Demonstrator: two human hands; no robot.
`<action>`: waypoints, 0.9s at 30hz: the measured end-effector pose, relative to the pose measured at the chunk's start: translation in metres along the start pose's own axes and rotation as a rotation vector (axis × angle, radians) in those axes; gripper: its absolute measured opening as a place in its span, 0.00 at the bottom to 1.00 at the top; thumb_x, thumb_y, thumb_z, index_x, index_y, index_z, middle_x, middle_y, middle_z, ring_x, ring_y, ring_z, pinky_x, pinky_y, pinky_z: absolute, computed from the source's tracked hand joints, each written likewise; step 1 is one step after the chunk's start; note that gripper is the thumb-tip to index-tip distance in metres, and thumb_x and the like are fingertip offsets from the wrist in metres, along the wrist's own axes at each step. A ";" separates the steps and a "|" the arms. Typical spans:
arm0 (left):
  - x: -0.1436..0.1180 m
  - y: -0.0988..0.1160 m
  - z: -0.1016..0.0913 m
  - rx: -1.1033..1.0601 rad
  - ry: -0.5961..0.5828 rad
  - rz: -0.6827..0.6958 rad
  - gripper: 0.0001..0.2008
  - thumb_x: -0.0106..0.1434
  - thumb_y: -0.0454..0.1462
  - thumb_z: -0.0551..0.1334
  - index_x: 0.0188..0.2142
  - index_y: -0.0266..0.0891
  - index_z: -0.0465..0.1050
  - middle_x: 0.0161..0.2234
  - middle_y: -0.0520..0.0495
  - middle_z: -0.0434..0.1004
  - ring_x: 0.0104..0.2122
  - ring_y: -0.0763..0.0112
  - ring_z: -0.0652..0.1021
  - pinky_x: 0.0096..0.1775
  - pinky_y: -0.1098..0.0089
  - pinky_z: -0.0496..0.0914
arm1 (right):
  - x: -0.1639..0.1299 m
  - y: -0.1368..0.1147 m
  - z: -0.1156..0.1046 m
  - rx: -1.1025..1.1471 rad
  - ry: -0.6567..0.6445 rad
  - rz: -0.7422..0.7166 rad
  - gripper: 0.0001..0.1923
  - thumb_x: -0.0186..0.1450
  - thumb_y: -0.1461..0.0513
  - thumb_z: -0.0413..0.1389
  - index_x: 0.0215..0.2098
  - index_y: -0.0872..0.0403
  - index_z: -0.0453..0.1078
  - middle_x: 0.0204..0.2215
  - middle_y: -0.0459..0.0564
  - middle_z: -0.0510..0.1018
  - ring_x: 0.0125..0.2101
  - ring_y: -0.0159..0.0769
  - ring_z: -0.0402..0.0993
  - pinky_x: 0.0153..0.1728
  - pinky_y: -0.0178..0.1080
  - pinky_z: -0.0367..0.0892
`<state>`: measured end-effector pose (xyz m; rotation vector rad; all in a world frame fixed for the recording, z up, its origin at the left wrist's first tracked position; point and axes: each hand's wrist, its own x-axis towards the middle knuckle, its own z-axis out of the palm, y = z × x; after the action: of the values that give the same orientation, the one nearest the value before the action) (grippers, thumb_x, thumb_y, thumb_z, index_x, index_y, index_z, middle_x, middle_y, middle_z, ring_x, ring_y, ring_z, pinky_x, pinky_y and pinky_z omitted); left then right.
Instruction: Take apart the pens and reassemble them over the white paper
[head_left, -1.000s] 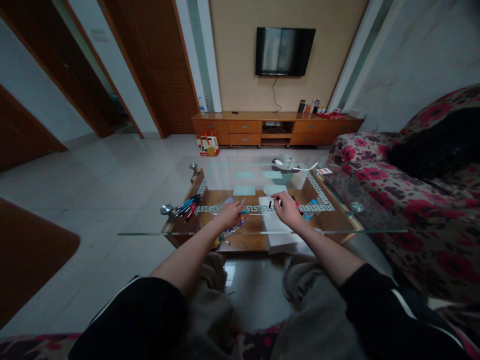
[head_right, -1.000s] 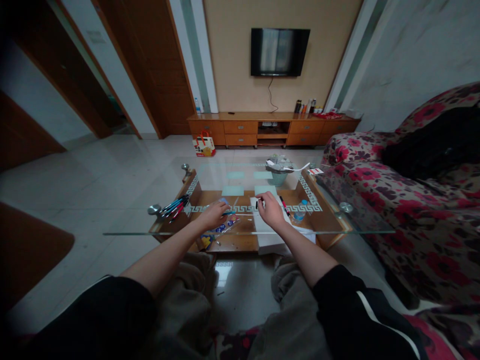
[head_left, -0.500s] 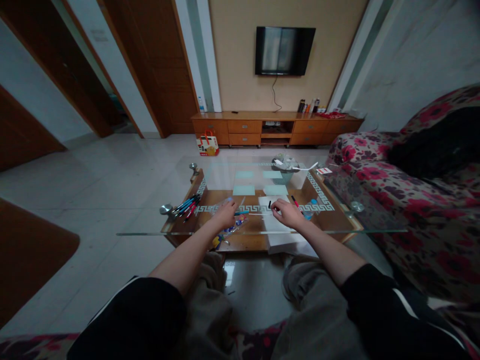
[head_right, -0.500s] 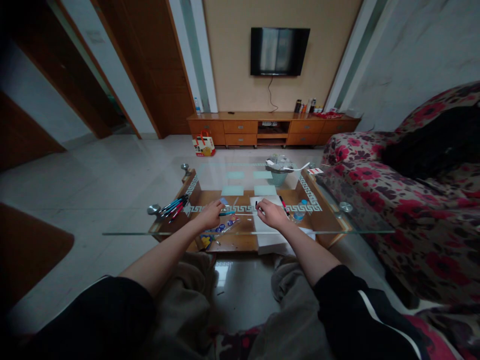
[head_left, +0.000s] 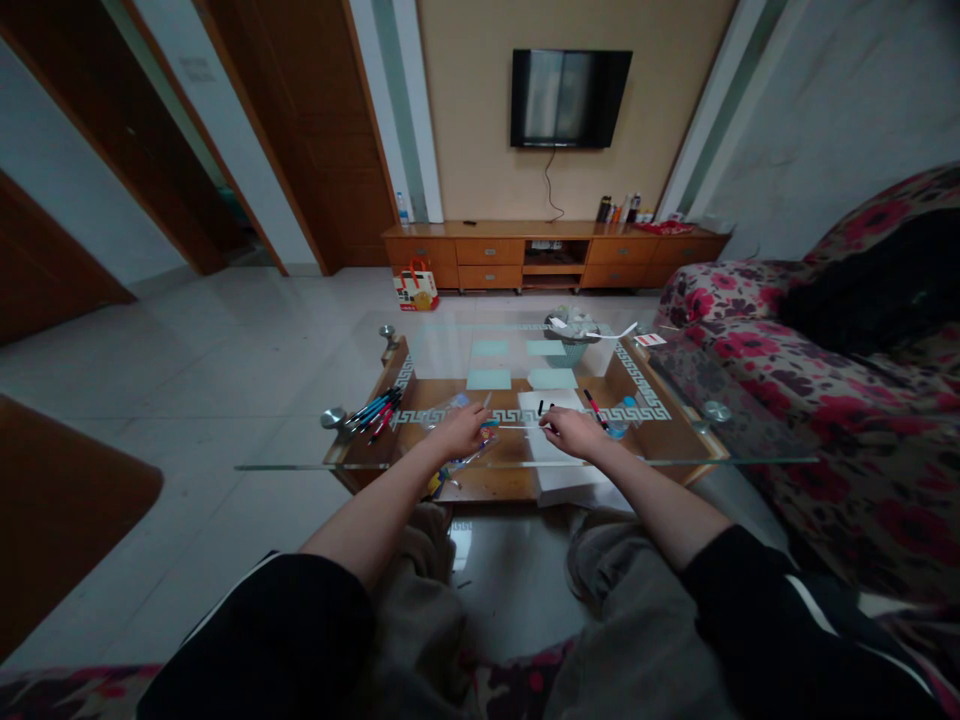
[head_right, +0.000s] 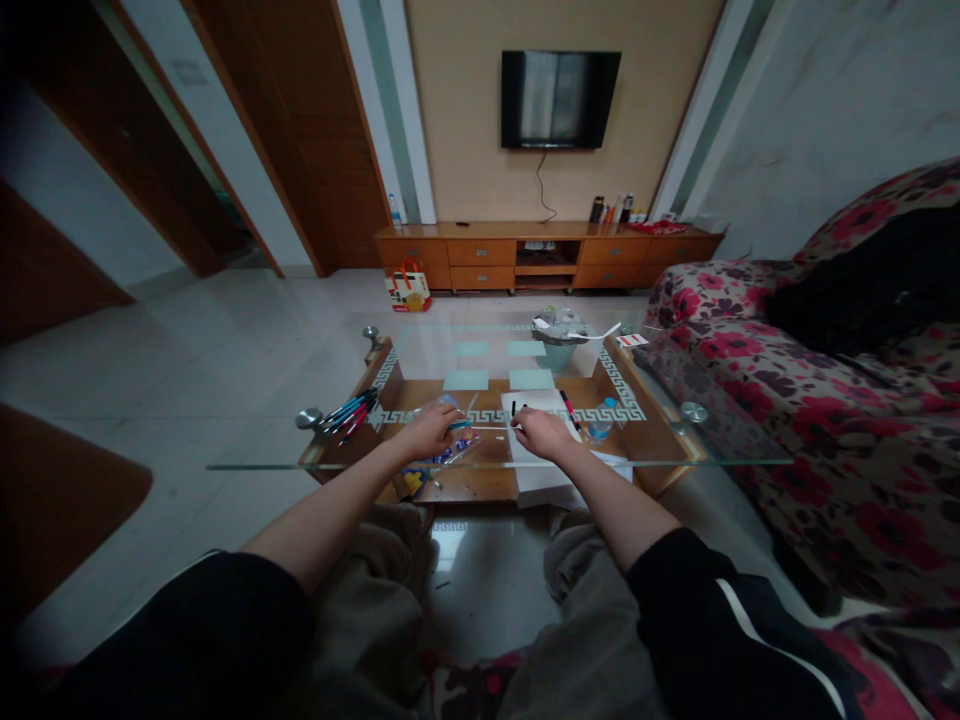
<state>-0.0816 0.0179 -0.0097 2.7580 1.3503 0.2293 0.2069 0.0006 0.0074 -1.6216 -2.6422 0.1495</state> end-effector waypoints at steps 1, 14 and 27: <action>0.001 0.000 0.001 0.008 0.007 0.007 0.17 0.62 0.31 0.56 0.50 0.41 0.71 0.47 0.42 0.72 0.49 0.60 0.73 0.52 0.62 0.67 | 0.000 0.000 0.000 0.001 -0.009 0.002 0.14 0.70 0.58 0.50 0.49 0.50 0.73 0.47 0.52 0.77 0.45 0.40 0.74 0.38 0.35 0.66; 0.002 -0.005 0.004 0.046 0.038 0.047 0.12 0.66 0.32 0.56 0.47 0.41 0.73 0.44 0.43 0.76 0.47 0.62 0.75 0.49 0.64 0.67 | 0.001 -0.002 0.000 -0.011 -0.020 0.019 0.13 0.70 0.58 0.50 0.46 0.50 0.74 0.47 0.53 0.77 0.45 0.41 0.74 0.39 0.35 0.66; 0.003 -0.002 0.001 0.056 0.033 0.065 0.10 0.68 0.35 0.56 0.45 0.41 0.74 0.43 0.43 0.77 0.46 0.62 0.75 0.49 0.63 0.67 | 0.003 -0.002 0.004 0.026 -0.013 0.065 0.12 0.71 0.57 0.50 0.45 0.50 0.73 0.46 0.52 0.77 0.45 0.41 0.75 0.37 0.35 0.65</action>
<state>-0.0817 0.0213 -0.0107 2.8598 1.2961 0.2454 0.2035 0.0018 0.0040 -1.7047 -2.5873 0.1959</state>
